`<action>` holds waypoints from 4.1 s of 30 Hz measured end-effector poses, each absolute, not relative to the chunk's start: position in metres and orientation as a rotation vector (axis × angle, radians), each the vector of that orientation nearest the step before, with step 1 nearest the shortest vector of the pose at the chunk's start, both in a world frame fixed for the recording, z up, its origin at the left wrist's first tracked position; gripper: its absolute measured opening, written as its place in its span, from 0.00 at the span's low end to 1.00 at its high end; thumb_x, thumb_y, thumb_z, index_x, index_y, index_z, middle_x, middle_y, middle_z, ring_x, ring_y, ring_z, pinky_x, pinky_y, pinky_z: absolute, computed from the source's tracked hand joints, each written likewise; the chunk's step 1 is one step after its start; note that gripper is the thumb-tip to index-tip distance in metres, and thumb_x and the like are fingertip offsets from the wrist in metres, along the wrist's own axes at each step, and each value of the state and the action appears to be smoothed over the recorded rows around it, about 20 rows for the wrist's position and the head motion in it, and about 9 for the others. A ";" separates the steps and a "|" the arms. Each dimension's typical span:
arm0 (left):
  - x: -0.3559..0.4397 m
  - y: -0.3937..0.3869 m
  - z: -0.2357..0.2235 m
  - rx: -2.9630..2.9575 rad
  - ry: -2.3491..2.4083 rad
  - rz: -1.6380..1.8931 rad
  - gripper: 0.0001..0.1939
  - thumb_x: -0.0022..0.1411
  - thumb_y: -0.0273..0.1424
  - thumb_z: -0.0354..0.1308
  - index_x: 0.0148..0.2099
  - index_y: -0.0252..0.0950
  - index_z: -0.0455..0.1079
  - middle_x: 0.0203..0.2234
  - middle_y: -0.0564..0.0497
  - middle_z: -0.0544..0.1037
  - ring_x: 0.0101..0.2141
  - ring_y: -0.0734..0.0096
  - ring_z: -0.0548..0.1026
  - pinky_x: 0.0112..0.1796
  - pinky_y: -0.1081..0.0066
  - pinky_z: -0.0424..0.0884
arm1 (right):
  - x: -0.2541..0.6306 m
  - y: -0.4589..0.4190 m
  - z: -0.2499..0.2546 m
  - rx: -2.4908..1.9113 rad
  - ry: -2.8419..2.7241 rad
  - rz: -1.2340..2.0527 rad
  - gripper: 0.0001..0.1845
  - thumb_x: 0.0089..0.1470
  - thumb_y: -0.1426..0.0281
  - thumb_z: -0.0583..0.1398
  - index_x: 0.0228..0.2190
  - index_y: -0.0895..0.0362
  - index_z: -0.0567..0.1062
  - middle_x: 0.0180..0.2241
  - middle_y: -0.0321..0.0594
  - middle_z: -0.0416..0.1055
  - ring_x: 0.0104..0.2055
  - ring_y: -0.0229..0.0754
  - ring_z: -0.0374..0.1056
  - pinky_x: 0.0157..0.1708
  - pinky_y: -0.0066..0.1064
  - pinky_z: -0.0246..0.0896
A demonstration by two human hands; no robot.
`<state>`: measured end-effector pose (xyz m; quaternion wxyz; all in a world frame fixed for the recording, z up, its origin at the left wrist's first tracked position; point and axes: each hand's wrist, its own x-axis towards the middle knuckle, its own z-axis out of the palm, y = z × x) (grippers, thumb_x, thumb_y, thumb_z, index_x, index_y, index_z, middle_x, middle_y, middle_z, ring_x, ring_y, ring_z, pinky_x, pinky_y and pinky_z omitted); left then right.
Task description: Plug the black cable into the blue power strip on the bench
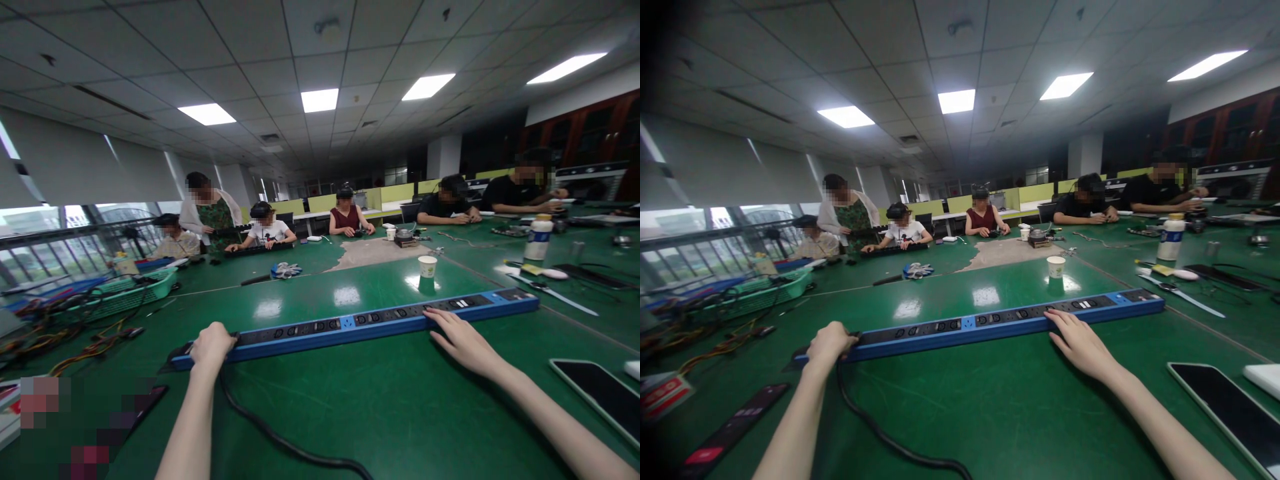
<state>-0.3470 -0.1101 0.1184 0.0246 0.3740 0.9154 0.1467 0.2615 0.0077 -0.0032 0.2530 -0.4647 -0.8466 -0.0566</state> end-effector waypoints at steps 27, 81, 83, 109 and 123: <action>-0.404 -0.102 0.083 1.260 2.821 0.378 0.22 0.51 0.52 0.62 0.43 0.46 0.81 0.43 0.39 0.81 0.45 0.42 0.78 0.40 0.55 0.72 | 0.266 0.037 -0.021 -1.370 -2.111 -0.327 0.29 0.66 0.54 0.43 0.64 0.43 0.63 0.63 0.36 0.64 0.64 0.46 0.60 0.60 0.45 0.55; -0.369 -0.073 0.067 1.358 2.876 0.721 0.27 0.61 0.53 0.53 0.46 0.39 0.81 0.41 0.34 0.82 0.45 0.41 0.78 0.42 0.56 0.72 | 0.270 0.039 -0.021 -1.351 -2.135 -0.282 0.29 0.66 0.53 0.43 0.64 0.41 0.62 0.64 0.35 0.63 0.64 0.46 0.60 0.60 0.46 0.56; -0.361 -0.073 0.066 1.387 2.882 0.755 0.27 0.62 0.51 0.53 0.49 0.38 0.80 0.42 0.33 0.81 0.46 0.41 0.78 0.43 0.56 0.72 | 0.269 0.039 -0.021 -1.353 -2.132 -0.285 0.29 0.66 0.53 0.43 0.64 0.41 0.62 0.64 0.35 0.64 0.64 0.46 0.60 0.60 0.46 0.56; -0.366 -0.064 0.071 1.439 2.858 0.507 0.21 0.55 0.49 0.63 0.44 0.39 0.80 0.40 0.37 0.82 0.44 0.46 0.79 0.41 0.61 0.71 | 0.268 0.039 -0.022 -1.353 -2.140 -0.329 0.29 0.66 0.54 0.44 0.64 0.42 0.63 0.64 0.35 0.63 0.64 0.47 0.60 0.59 0.45 0.58; -0.346 -0.072 0.067 1.388 2.941 0.534 0.20 0.61 0.47 0.57 0.47 0.40 0.78 0.43 0.37 0.80 0.44 0.44 0.78 0.41 0.58 0.70 | 0.270 0.040 -0.024 -1.343 -2.132 -0.323 0.28 0.66 0.55 0.44 0.64 0.43 0.63 0.64 0.36 0.63 0.64 0.47 0.59 0.60 0.45 0.56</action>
